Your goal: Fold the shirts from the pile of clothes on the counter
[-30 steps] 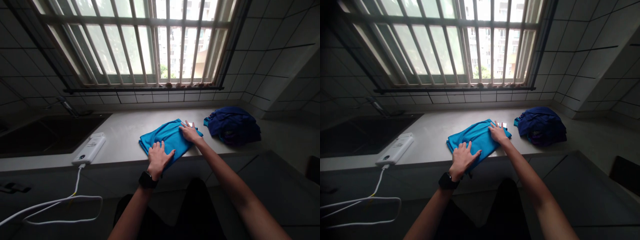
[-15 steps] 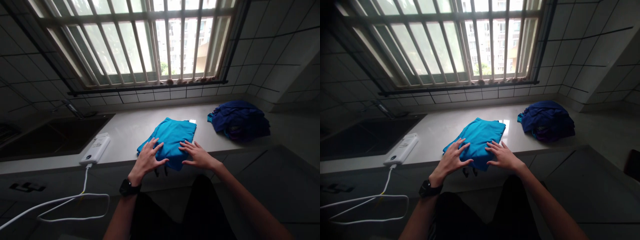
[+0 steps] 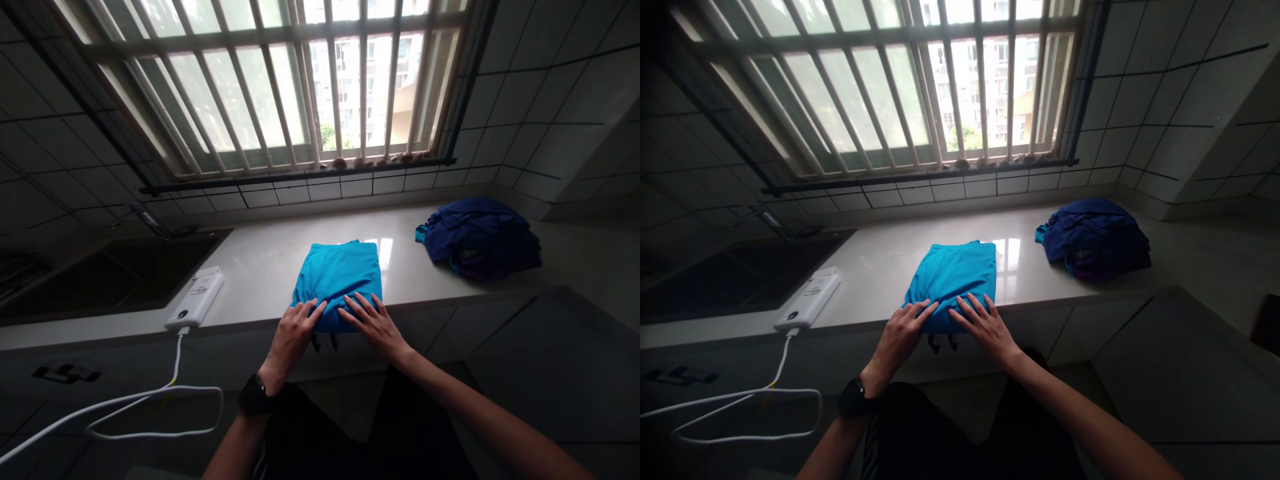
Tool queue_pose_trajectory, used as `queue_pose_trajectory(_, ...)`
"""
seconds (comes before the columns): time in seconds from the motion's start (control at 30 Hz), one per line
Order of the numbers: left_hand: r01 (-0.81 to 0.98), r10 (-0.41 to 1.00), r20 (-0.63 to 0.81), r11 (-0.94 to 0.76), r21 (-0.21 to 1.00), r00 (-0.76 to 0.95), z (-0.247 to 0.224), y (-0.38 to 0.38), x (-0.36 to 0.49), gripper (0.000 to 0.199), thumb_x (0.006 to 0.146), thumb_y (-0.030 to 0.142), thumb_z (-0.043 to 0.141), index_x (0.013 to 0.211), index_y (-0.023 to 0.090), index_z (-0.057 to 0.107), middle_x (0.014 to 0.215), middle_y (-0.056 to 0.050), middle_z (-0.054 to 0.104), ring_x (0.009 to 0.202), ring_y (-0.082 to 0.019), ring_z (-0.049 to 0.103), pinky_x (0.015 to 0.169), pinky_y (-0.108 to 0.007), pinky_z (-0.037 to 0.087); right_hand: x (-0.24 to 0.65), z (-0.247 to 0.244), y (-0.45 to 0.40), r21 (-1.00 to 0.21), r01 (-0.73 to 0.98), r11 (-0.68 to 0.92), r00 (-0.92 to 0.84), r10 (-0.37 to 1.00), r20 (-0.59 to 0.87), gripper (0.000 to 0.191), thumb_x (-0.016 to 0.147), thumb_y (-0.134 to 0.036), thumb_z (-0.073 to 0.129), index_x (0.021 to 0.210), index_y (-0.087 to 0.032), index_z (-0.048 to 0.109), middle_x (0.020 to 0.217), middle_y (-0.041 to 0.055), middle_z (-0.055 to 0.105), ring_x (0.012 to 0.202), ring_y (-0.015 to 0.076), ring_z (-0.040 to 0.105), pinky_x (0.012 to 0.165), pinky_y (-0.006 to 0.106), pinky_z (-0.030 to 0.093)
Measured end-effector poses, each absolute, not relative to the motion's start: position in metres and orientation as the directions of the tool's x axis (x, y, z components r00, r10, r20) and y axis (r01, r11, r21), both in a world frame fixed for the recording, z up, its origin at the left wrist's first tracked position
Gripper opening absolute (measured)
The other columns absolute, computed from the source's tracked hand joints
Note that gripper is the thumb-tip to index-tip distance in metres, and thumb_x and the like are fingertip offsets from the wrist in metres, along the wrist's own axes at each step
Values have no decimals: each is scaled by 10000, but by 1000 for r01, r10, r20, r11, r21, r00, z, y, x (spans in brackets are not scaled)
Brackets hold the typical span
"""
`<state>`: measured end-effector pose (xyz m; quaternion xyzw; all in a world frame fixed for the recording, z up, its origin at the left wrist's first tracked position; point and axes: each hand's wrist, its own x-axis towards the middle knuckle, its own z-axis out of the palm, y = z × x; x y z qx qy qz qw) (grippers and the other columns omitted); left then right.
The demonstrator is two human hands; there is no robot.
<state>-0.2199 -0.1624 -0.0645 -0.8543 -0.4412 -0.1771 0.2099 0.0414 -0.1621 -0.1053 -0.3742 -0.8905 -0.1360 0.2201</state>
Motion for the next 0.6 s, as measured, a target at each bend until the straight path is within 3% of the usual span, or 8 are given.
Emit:
queue_pose_trajectory(0.1, 805, 639, 526, -570, -166, 561, -59, -168, -224, 442, 951, 13, 438, 1287, 209, 649, 1062, -93, 759, 919, -237, 700, 841, -387, 557, 41, -102, -154, 15, 693, 721, -595, 559, 578, 514, 987, -34, 477, 1424, -259, 630, 1482, 108, 648, 1414, 285, 560, 1164, 514, 446)
queue_pose_trajectory(0.2, 775, 588, 571, -615, -145, 573, -49, -176, -234, 423, 949, 13, 423, 1259, 204, 638, 1033, -74, 772, 921, -223, 714, 859, -375, 552, 50, -79, -156, -117, 617, 778, -568, 543, 618, 422, 959, -14, 473, 1247, -209, 711, 1221, 109, 768, 1151, 250, 707, 990, 406, 559)
queue_pose_trajectory(0.3, 774, 580, 610, -627, -90, 540, -29, -178, -245, 392, 950, 44, 451, 1257, 198, 639, 1056, -77, 789, 954, -218, 733, 913, -369, 552, 62, -45, -162, -308, 553, 774, -523, 610, 595, 469, 858, 12, 489, 1200, -217, 713, 1094, 73, 771, 978, 211, 729, 854, 318, 577)
queue_pose_trajectory(0.4, 803, 628, 611, -595, -24, 483, 7, -162, -247, 323, 963, 128, 519, 1242, 197, 669, 1067, -83, 801, 969, -228, 743, 935, -373, 555, 71, -7, -148, -475, 483, 736, -457, 674, 580, 521, 761, 12, 525, 1184, -230, 709, 1056, 50, 762, 949, 198, 723, 823, 288, 562)
queue_pose_trajectory(0.53, 861, 694, 591, -508, -1, 411, 62, -109, -229, 360, 932, 137, 568, 1265, 213, 682, 1023, -58, 807, 1000, -248, 733, 1042, -427, 520, 74, 41, -91, -592, 484, 645, -382, 764, 520, 474, 743, -20, 556, 1152, -200, 714, 935, 36, 738, 859, 186, 697, 788, 292, 545)
queue_pose_trajectory(0.6, 896, 700, 629, -444, 14, 337, 80, -79, -215, 418, 933, 122, 549, 1326, 213, 657, 1115, -74, 791, 1105, -263, 707, 1114, -461, 475, 71, 57, -61, -647, 546, 532, -231, 838, 494, 427, 790, -72, 570, 1186, -177, 692, 985, 65, 727, 869, 202, 690, 816, 333, 556)
